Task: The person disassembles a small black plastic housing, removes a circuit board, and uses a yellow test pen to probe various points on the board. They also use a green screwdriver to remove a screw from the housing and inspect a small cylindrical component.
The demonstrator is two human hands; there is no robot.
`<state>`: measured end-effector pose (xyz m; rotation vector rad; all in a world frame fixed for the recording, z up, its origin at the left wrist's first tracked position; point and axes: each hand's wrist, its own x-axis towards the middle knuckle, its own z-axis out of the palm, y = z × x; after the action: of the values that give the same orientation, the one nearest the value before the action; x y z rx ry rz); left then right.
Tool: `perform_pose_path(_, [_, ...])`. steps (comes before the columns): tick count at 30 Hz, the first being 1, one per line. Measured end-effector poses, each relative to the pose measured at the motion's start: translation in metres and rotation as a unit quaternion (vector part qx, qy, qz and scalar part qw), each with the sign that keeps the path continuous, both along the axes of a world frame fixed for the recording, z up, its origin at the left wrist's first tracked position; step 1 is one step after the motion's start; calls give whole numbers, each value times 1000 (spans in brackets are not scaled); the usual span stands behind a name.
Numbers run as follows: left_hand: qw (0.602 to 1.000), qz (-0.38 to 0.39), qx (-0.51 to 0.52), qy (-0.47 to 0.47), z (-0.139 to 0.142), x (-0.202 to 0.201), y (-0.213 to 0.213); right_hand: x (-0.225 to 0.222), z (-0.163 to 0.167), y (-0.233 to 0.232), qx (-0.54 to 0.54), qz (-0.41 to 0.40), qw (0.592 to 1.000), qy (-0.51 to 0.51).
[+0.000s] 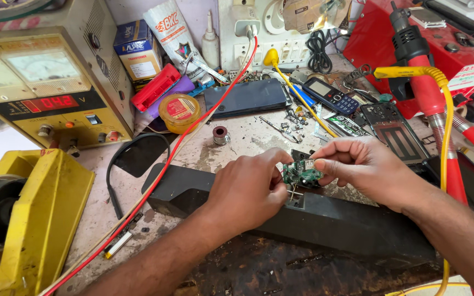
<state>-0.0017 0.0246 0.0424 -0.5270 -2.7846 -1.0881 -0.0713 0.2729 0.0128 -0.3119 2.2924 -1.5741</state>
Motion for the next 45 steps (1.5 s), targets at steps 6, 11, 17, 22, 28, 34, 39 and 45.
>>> perform_pose_path(6, [999, 16, -20, -32, -6, -8, -5, -8, -9, 6, -37, 17, 999, -2])
perform_pose_path(11, [996, -33, 28, -76, -5, -22, -9, -12, -10, 7, -61, 4, 998, -25])
perform_pose_path(17, [974, -108, 117, -163, -1, -37, -19, -7, 9, 6, 5, 37, 999, 6])
perform_pose_path(22, [984, -92, 90, -125, 3, -39, -23, -17, 30, 11, -38, -190, 977, 94])
perform_pose_path(28, [986, -77, 78, -123, -3, -37, -22, -53, 23, 27, -143, -306, 923, 183])
perform_pose_path(34, [981, -92, 99, -136, -1, -33, -26, -104, 14, 43, -167, -286, 911, 246])
perform_pose_path(39, [979, -92, 81, -164, 7, -31, -25, -120, 20, 42, -46, -304, 904, 299])
perform_pose_path(45, [978, -107, 91, -153, 2, -35, -23, -57, 40, 54, 64, -293, 817, 492])
